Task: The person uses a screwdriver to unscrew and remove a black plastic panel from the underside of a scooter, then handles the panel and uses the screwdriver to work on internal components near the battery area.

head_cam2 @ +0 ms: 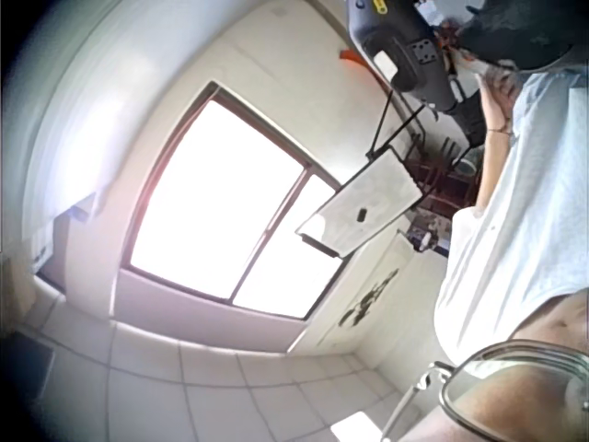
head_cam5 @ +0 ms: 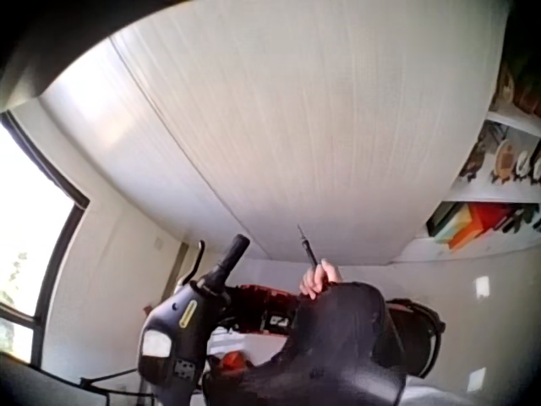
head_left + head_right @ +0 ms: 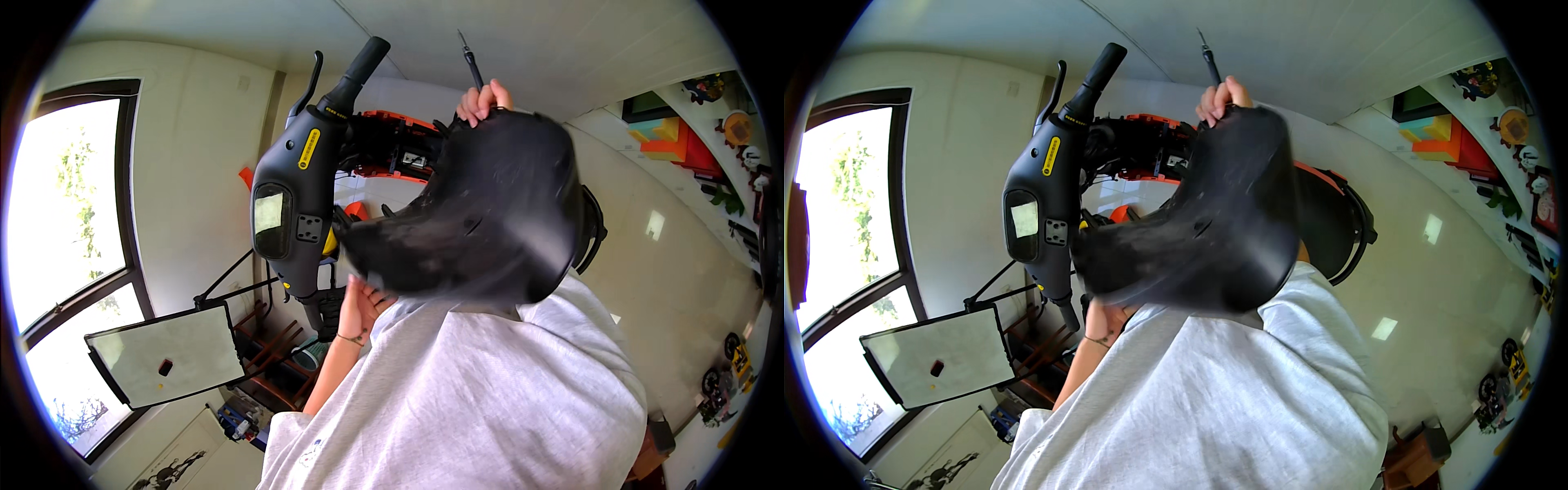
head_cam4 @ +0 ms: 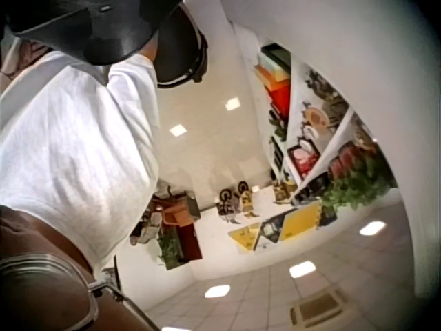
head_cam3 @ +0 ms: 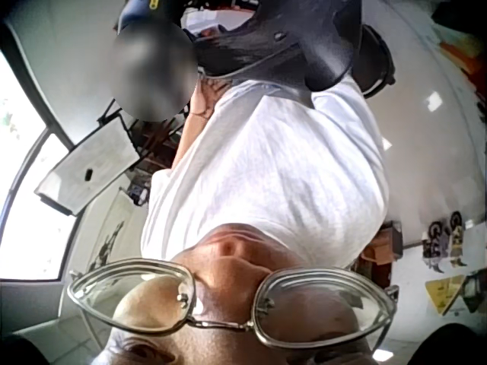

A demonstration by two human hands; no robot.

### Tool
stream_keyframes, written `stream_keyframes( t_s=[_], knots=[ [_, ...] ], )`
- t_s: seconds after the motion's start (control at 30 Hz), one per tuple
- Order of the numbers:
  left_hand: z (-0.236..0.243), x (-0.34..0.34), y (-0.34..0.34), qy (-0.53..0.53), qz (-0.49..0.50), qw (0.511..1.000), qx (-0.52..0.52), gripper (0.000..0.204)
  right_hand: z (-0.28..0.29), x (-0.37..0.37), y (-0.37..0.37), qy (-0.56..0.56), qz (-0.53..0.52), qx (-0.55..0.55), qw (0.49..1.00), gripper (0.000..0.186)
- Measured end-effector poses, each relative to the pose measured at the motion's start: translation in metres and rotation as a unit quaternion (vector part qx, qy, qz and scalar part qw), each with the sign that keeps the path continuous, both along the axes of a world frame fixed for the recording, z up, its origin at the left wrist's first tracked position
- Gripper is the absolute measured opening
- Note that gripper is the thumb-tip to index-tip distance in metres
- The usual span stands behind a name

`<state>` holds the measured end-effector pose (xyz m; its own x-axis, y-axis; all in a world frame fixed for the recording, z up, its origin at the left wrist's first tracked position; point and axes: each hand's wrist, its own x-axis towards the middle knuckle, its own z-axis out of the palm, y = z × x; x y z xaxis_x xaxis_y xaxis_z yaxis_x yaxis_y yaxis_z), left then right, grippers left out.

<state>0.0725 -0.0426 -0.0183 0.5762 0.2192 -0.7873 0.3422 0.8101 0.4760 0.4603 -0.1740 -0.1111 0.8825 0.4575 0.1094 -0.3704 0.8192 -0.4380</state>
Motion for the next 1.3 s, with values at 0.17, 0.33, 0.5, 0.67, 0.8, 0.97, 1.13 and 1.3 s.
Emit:
stream_keyframes(
  t_s=[0.17, 0.33, 0.5, 0.67, 0.8, 0.97, 1.13, 1.3],
  knots=[
    [0.050, 0.053, 0.030, -0.011, 0.001, 0.999, -0.034, 0.077, 0.036, -0.040, 0.047, -0.056, -0.054, -0.139, 0.987, 0.050],
    [0.003, 0.043, 0.021, 0.098, 0.083, 0.987, -0.096, 0.030, 0.027, -0.047, 0.080, -0.125, -0.061, -0.194, 0.971, 0.048],
    [-0.068, 0.044, 0.022, 0.095, 0.091, 0.987, -0.094, 0.038, -0.017, -0.060, 0.094, -0.038, -0.168, -0.440, 0.881, 0.027],
    [-0.121, 0.068, 0.049, 0.069, 0.078, 0.989, -0.104, 0.032, -0.076, -0.087, 0.039, 0.008, 0.029, -0.453, 0.891, 0.028],
    [-0.139, 0.086, 0.070, 0.050, 0.033, 0.998, -0.026, 0.019, -0.078, -0.115, 0.020, 0.094, 0.083, -0.412, 0.902, 0.046],
    [-0.206, 0.053, 0.118, -0.048, 0.097, 0.986, -0.124, 0.024, -0.055, -0.133, 0.057, -0.052, 0.175, -0.456, 0.871, 0.060],
    [-0.245, 0.049, 0.144, -0.094, 0.230, 0.942, -0.227, 0.041, -0.062, -0.142, 0.113, -0.132, 0.105, -0.484, 0.859, 0.054],
    [-0.245, 0.080, 0.156, -0.182, 0.223, 0.915, -0.284, 0.044, -0.075, -0.133, 0.148, -0.136, 0.034, -0.466, 0.873, 0.044]
  ],
)
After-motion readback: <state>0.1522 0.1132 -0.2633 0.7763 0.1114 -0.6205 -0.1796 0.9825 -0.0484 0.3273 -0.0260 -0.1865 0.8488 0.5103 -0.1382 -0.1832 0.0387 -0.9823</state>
